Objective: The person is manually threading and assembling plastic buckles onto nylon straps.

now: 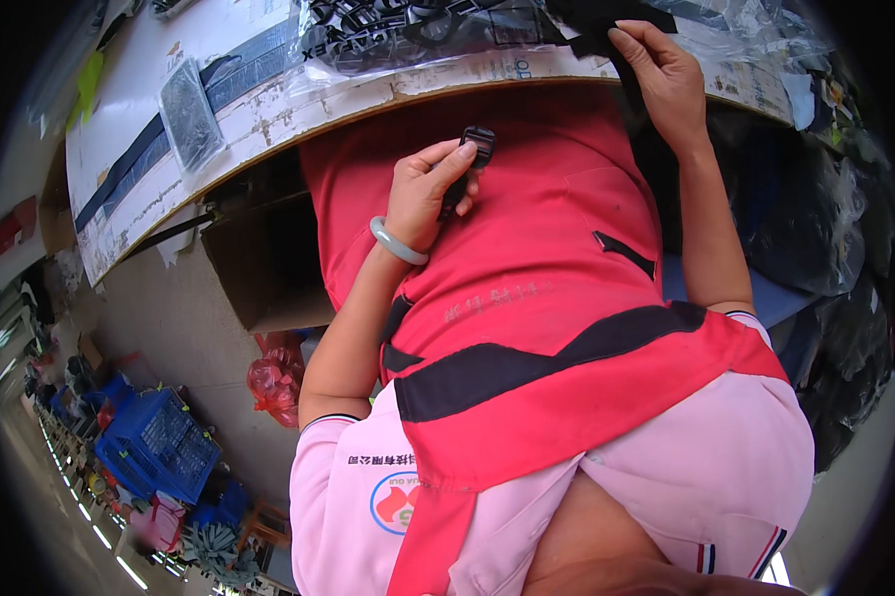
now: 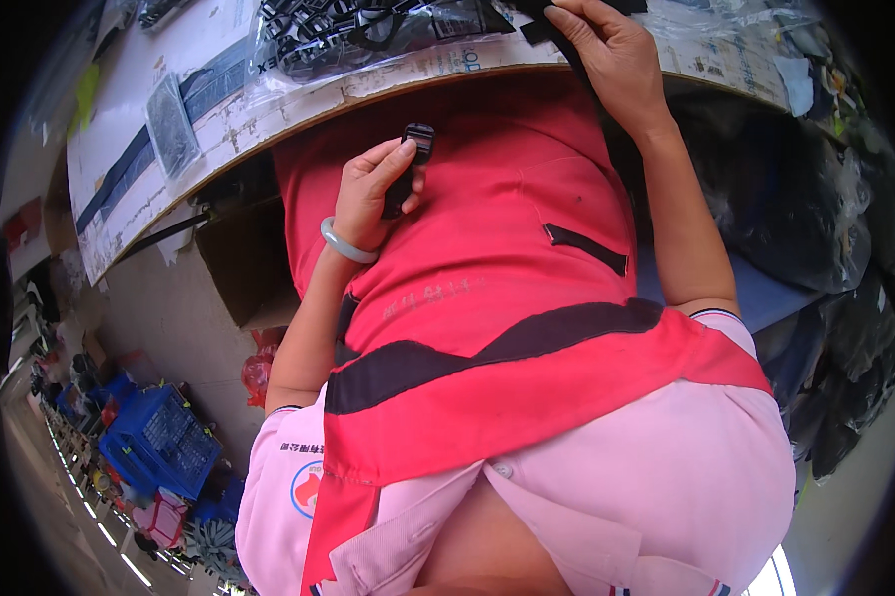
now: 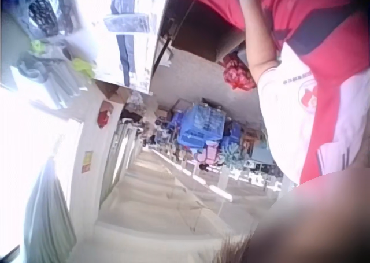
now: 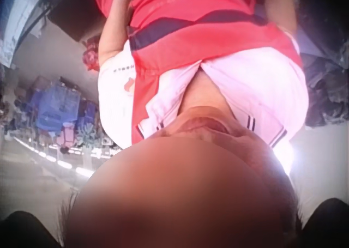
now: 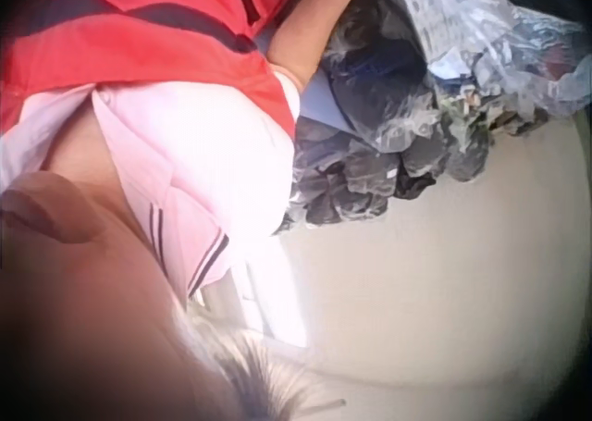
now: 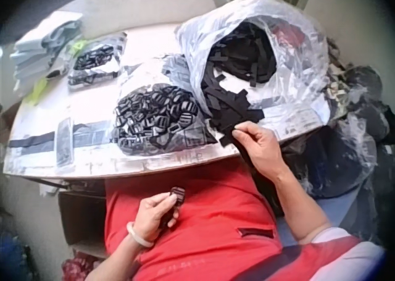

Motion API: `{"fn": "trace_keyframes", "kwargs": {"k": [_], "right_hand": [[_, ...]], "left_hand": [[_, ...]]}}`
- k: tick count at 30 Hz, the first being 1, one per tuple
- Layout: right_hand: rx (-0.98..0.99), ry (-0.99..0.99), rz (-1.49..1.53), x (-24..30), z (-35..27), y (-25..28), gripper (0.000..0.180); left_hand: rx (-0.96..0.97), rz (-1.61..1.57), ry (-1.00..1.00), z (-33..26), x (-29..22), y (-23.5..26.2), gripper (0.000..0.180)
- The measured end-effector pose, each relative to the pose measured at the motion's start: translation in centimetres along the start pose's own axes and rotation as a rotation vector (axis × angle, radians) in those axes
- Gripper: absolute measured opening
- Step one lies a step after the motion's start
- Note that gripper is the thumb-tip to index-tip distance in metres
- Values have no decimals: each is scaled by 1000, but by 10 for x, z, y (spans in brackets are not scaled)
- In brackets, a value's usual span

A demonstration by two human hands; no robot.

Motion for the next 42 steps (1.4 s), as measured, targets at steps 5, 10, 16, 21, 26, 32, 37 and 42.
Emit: {"fn": "trace_keyframes", "kwargs": {"k": [5, 10, 16, 21, 26, 32, 37, 42], "right_hand": [[423, -585, 591, -2, -70, -122, 19], [440, -894, 760, -19, -102, -149, 22], [396, -932, 908, -21, -103, -154, 22], [364, -969, 944, -20, -105, -157, 23], [362, -910, 925, -24, -100, -157, 25], [325, -865, 901, -42, -95, -154, 24], [412, -840, 910, -46, -91, -154, 27], [380, -694, 842, -37, -86, -156, 25]], "left_hand": [[-159, 58, -179, -1, -27, 0, 21], [-254, 155, -337, -10, -38, 9, 21], [-307, 260, -409, -13, -37, 15, 21], [-340, 349, -535, -15, -45, 16, 18], [-460, 700, -773, -31, -70, 9, 18], [-451, 971, -945, -35, -77, -3, 19], [-189, 291, -405, -11, -42, 20, 23], [-44, -251, -26, 1, -4, 11, 25]]}}
Point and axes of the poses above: each hand's wrist, its own z-axis towards the middle knuckle, its own y-axis out of the back of the hand, x = y × z, the point moved 10 cm from there along z, towards the middle knuckle, and after that the axes turned 14 degrees about z, right-handed, at the moved point
